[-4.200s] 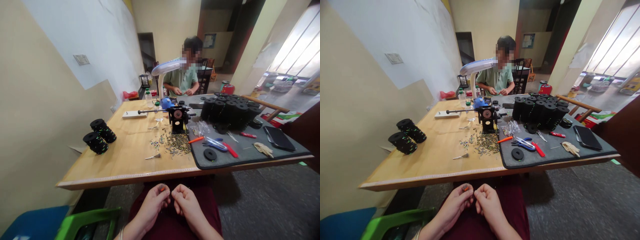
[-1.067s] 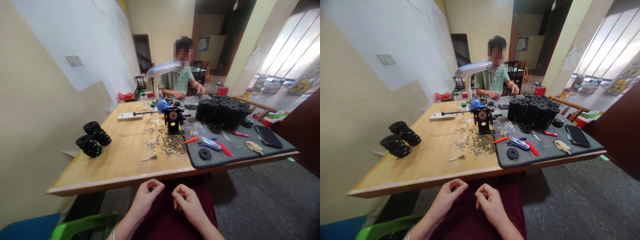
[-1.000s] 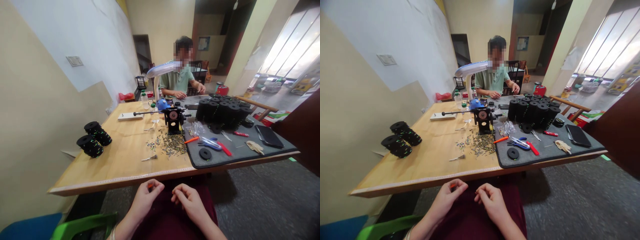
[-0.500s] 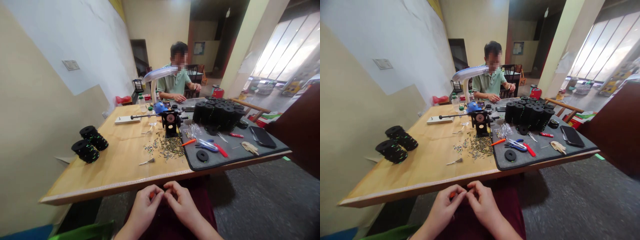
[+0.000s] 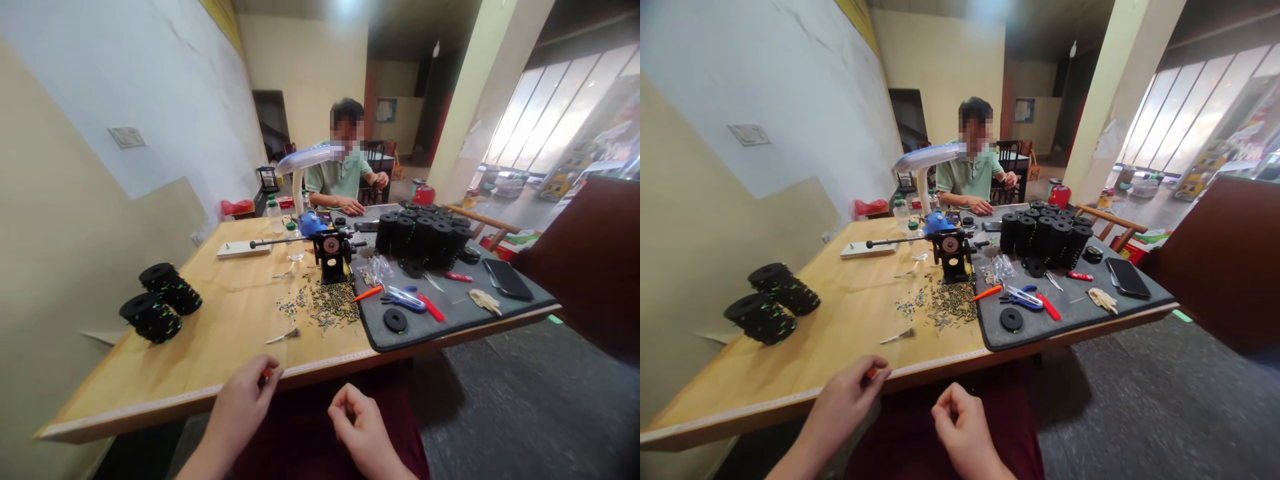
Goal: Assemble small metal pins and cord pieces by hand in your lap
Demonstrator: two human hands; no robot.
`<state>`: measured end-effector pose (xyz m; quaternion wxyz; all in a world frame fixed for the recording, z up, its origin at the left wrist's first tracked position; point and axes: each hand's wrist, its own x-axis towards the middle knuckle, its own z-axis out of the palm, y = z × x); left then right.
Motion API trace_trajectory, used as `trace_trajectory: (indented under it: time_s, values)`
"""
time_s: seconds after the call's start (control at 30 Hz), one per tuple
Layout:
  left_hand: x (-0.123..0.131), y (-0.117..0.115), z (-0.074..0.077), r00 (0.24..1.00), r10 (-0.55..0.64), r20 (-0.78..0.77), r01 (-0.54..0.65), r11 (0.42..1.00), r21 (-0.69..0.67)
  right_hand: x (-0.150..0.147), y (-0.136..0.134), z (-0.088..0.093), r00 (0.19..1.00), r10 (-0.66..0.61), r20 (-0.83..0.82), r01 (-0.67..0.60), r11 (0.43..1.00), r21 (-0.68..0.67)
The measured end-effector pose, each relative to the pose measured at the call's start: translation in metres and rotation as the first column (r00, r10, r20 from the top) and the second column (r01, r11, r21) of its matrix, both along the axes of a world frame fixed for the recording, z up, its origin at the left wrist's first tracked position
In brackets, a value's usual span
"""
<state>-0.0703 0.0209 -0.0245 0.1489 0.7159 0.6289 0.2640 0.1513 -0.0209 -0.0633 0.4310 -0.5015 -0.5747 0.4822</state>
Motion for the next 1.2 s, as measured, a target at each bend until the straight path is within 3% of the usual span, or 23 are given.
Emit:
trace_trajectory:
  time_s: [0.1,0.27,0.4,0.47,0.57,0.67,0.83,1.2]
  values:
    - [-0.026,0.023,0.002,0.983,0.100,-0.153,-0.097,0.995,0.021,0.002,0.003,-0.007,0.979,-0.062,-0.196,0.039,0.992,-0.119]
    - [-0.039,0.043,0.004,0.965,0.078,-0.249,-0.079,0.997,0.003,0.004,0.009,-0.016,0.913,-0.137,-0.384,0.060,0.977,-0.206]
    - [-0.021,0.045,0.012,0.966,0.021,-0.258,0.023,0.986,0.166,0.003,0.011,-0.016,0.872,-0.200,-0.448,0.077,0.958,-0.278]
    - [-0.004,0.046,0.017,0.970,-0.079,-0.230,0.129,0.969,0.213,0.004,0.011,-0.013,0.857,-0.219,-0.467,0.072,0.948,-0.311]
    - [0.026,0.051,0.022,0.937,-0.276,-0.216,0.316,0.931,0.183,0.006,0.011,-0.009,0.834,-0.244,-0.496,0.065,0.935,-0.350]
    - [0.051,0.060,0.022,0.889,-0.357,-0.287,0.402,0.909,0.115,0.010,0.009,-0.006,0.812,-0.275,-0.514,0.082,0.927,-0.366]
    - [0.067,0.077,0.017,0.837,-0.395,-0.379,0.444,0.895,0.049,0.018,0.005,-0.005,0.788,-0.315,-0.528,0.099,0.913,-0.396]
    - [0.064,0.086,0.010,0.820,-0.398,-0.412,0.446,0.895,0.023,0.024,0.002,0.003,0.753,-0.358,-0.551,0.119,0.899,-0.421]
